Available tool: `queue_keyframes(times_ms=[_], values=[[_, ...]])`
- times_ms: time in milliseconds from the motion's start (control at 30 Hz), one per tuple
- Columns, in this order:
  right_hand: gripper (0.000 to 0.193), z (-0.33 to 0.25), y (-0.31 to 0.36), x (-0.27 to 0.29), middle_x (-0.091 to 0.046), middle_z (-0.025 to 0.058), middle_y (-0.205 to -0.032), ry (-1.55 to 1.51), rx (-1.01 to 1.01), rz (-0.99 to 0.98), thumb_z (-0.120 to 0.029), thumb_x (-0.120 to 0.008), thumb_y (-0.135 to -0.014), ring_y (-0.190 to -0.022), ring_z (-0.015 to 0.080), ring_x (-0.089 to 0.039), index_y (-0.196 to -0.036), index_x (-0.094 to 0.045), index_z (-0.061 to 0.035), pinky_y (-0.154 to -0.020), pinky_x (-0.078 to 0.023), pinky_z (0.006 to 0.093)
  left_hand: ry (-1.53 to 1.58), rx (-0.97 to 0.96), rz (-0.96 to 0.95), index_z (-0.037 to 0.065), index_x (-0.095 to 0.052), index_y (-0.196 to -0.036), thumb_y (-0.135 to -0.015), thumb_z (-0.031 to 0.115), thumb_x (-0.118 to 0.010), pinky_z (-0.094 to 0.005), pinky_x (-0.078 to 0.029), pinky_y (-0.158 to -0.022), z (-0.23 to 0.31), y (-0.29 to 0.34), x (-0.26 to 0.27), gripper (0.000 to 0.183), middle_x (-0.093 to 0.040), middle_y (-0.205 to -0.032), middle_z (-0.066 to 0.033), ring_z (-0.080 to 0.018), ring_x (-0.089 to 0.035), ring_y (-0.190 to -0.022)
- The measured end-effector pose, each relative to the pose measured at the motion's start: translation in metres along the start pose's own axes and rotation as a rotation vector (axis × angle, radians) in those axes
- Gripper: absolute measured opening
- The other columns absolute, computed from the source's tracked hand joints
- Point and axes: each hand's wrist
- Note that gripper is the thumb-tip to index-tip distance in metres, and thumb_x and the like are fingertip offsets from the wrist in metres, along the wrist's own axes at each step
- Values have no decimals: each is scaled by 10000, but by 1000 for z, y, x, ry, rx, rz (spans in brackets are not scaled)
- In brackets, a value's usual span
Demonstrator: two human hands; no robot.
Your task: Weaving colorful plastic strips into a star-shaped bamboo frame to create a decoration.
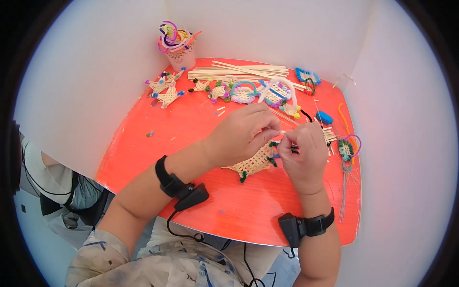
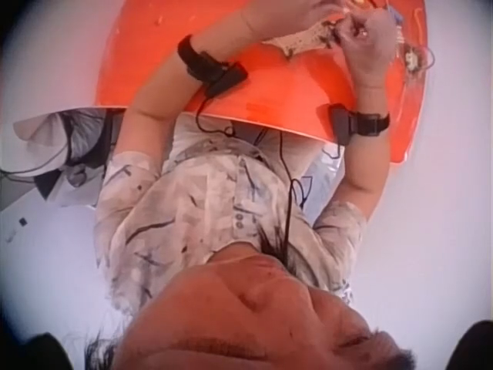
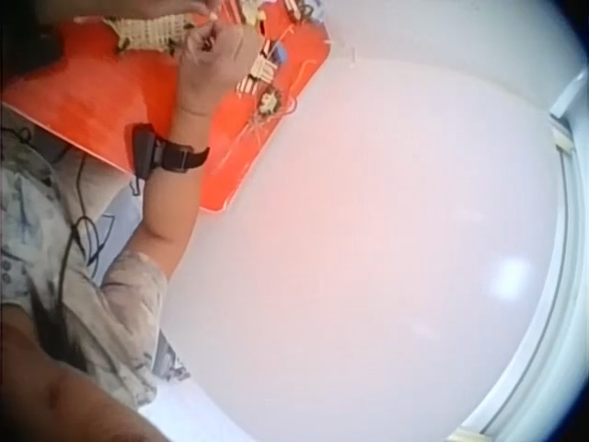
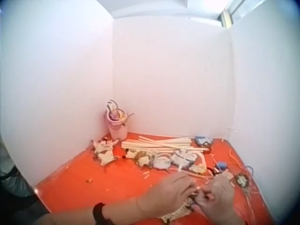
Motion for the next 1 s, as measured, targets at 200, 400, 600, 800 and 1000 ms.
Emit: queue_keyframes(times_ms=[200,400,600,800,1000], values=[[96,-8,-1,3,-559,31,-761,-282,-254,26,37,-621,-861,-660,97,-496,-894,-586,-47,-568,-416,235,38,144,-79,39,-656,-885,-816,40,-690,-334,-479,-634,16,-13,19,77,-592,-826,-79,-232,-588,-752],[188,-5,3,3,-599,8,-826,-1068,-880,-123,-187,-502,-1011,-668,50,-503,-1006,-602,-28,-597,-414,201,-152,-184,72,51,-651,-908,-810,38,-688,-355,-497,-693,-2,-9,19,105,-597,-842,-67,-239,-598,-793],[135,-4,1,3,-596,11,-814,-1265,-1008,-173,-147,-537,-990,-647,48,-506,-1004,-596,-26,-587,-414,204,-200,-283,40,46,-645,-902,-803,39,-691,-368,-505,-710,-10,-6,18,110,-595,-844,-73,-241,-605,-804],[46,-8,-2,6,-570,-5,-775,-867,-789,-169,-1,-591,-891,-624,58,-492,-902,-570,-41,-554,-411,218,16,28,-18,36,-628,-860,-807,50,-698,-312,-484,-625,-2,-3,13,89,-585,-796,-71,-194,-589,-718],[261,-13,-10,5,-544,48,-753,-72,-48,72,122,-680,-703,-597,152,-495,-872,-573,-47,-514,-410,276,164,255,-44,29,-630,-831,-785,58,-690,-293,-435,-548,21,-15,16,82,-576,-720,-50,-129,-540,-640]])
Point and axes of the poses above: each hand's wrist, its own y-axis away from the middle knuckle, its own x-axis out of the back of the hand, z = x × y
